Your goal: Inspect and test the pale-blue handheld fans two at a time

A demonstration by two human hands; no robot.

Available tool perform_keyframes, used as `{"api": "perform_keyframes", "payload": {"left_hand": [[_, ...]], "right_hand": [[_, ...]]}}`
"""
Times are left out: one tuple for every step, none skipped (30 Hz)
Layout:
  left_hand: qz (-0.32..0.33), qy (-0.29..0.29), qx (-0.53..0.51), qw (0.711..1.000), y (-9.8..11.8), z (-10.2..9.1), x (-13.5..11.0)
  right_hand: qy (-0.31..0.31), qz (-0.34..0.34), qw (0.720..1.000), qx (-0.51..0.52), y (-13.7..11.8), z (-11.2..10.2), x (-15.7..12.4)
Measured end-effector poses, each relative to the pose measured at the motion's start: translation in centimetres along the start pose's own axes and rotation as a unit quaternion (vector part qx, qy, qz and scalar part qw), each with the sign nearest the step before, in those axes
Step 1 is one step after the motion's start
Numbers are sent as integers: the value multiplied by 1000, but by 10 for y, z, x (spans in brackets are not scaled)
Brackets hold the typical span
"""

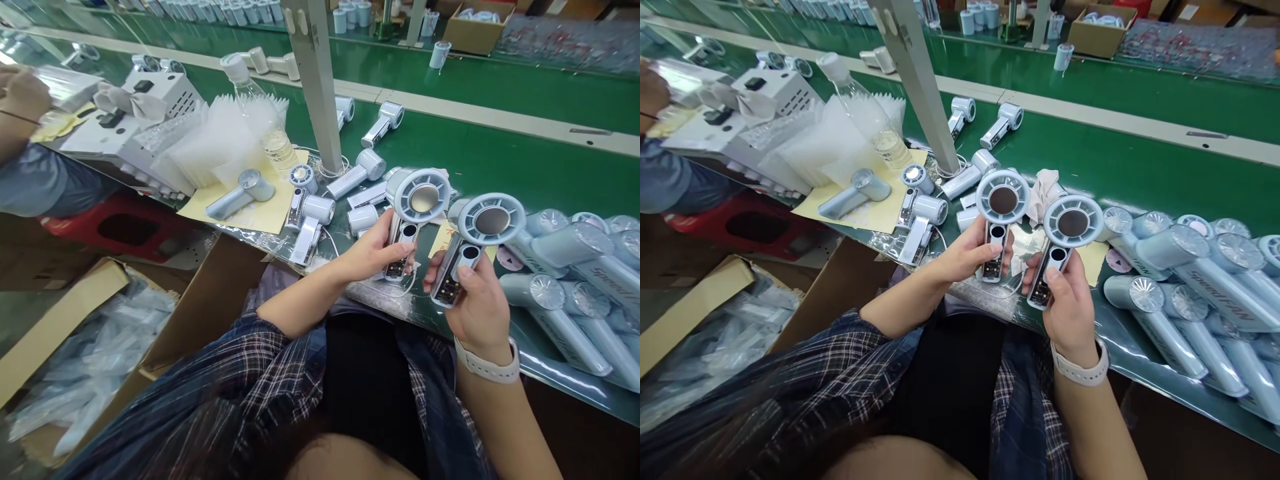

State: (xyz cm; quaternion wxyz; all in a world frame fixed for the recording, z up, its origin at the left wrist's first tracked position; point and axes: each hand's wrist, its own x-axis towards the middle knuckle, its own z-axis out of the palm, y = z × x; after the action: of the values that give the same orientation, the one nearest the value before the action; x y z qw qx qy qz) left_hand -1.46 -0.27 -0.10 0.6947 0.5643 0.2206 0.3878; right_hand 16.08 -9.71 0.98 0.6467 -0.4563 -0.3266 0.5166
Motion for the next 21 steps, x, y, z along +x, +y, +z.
{"api": "perform_keyframes", "payload": {"left_hand": [[-3,-15,-15,1000,1,1,0],[-5,-25,-28,999,2,2,1],[-6,-27,-37,999,2,2,1],[-6,-22,-41,999,2,3,0],[-8,-17,-43,999,2,3,0],[-11,-13,-46,999,2,3,0],[-14,-9,-49,999,2,4,0],[-17,-4,-51,999,3,4,-1],[-17,-1,-53,998,3,4,-1],[-16,0,-52,999,4,4,-1],[-13,-2,-50,999,4,4,-1],[-11,-5,-46,999,5,4,-1],[-11,-8,-42,999,4,4,-1],[-13,-9,-37,999,4,3,-1],[-19,-3,-30,999,3,3,-1],[-25,12,-19,999,2,2,-1],[-31,34,-6,999,1,2,-2],[-35,59,8,998,0,2,-2],[-40,80,18,996,-1,2,-2],[-44,94,19,994,-2,3,-3],[-49,98,11,994,-3,4,-4]], "right_hand": [[-2,4,1000,4,1,0,1],[-5,9,1000,7,1,0,1],[-8,13,1000,8,2,0,1],[-12,16,1000,8,2,-1,1],[-16,17,1000,8,2,-1,1],[-21,17,1000,7,1,-2,1],[-27,16,999,5,1,-2,0],[-34,15,999,3,0,-2,0],[-41,14,999,1,0,-2,-1],[-45,13,999,0,0,-2,-1],[-46,10,999,-1,-1,-2,-1],[-43,6,999,0,-1,-3,-1],[-37,3,999,0,-1,-3,-1],[-30,1,1000,0,-1,-3,-1],[-22,1,1000,0,-1,-3,-1],[-15,1,1000,1,0,-3,-1],[-13,2,1000,7,0,-4,-1],[-15,6,1000,18,0,-5,0],[-23,15,999,34,1,-6,0],[-32,28,998,52,1,-7,1],[-37,45,996,69,1,-7,2]]}}
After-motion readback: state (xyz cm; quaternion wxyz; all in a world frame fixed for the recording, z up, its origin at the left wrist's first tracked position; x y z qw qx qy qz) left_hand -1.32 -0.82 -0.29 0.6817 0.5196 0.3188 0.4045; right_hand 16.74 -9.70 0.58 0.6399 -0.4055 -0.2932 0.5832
